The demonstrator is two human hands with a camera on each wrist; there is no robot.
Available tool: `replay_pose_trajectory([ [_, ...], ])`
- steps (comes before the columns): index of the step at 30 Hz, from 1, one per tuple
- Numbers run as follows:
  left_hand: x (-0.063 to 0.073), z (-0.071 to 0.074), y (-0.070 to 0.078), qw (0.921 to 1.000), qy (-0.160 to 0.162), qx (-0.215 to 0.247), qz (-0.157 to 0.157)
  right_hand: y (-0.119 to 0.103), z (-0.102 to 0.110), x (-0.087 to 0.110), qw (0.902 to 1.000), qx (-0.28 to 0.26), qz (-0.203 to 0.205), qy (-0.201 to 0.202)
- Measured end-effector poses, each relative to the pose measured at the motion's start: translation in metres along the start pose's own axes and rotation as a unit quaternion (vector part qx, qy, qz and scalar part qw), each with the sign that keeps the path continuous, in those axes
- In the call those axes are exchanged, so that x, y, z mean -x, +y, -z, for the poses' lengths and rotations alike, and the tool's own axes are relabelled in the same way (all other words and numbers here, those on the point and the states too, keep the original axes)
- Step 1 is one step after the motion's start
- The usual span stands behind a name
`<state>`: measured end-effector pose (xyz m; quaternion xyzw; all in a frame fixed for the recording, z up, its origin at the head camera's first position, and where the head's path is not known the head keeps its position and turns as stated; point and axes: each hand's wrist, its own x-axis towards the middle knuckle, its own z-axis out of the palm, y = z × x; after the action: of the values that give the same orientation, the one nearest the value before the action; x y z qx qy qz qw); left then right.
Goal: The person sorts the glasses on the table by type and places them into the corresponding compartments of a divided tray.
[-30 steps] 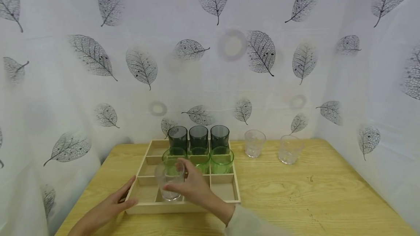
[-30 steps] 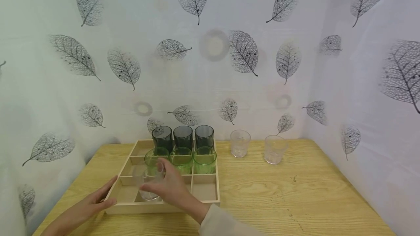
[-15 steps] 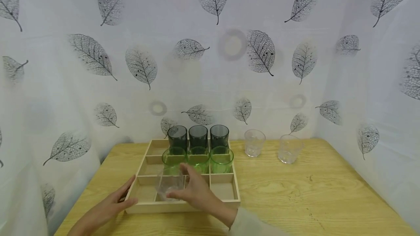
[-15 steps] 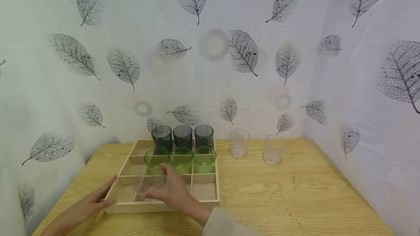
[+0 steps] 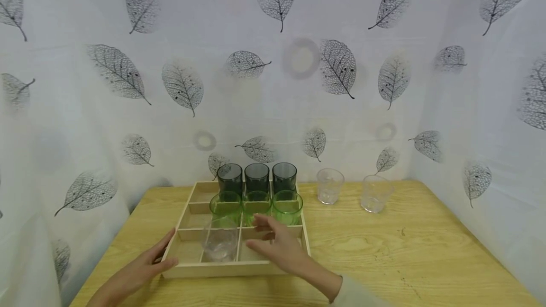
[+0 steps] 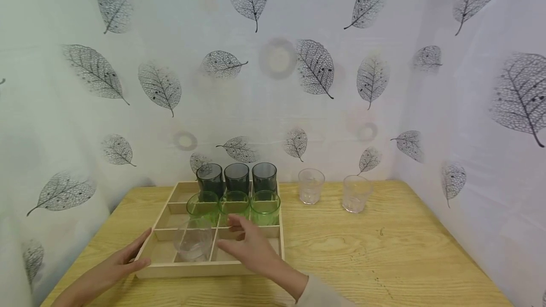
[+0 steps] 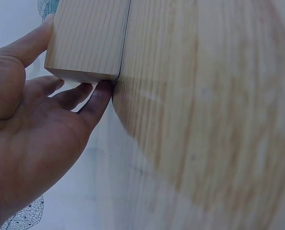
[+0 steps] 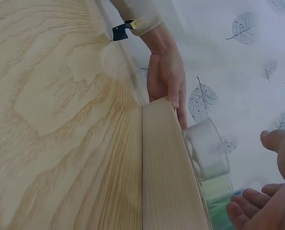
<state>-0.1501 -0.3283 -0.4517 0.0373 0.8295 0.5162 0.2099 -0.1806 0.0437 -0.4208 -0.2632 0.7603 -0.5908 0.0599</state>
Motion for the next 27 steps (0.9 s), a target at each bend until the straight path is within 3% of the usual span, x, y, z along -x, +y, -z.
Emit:
replay_pose_trajectory([
  [10, 0.000, 0.000, 0.000, 1.0000, -0.001, 0.000, 0.000, 0.006, 0.043, 0.027, 0.9991, -0.005, 0.008, 0.041],
  [20, 0.000, 0.001, 0.002, 1.0000, -0.008, -0.001, 0.002, 0.023, 0.084, 0.051, 0.9950, 0.026, -0.038, 0.089],
  [27, 0.000, 0.001, 0.003, 0.9998, -0.006, -0.016, -0.010, 0.029, 0.112, 0.065, 0.9864, 0.054, -0.080, 0.133],
])
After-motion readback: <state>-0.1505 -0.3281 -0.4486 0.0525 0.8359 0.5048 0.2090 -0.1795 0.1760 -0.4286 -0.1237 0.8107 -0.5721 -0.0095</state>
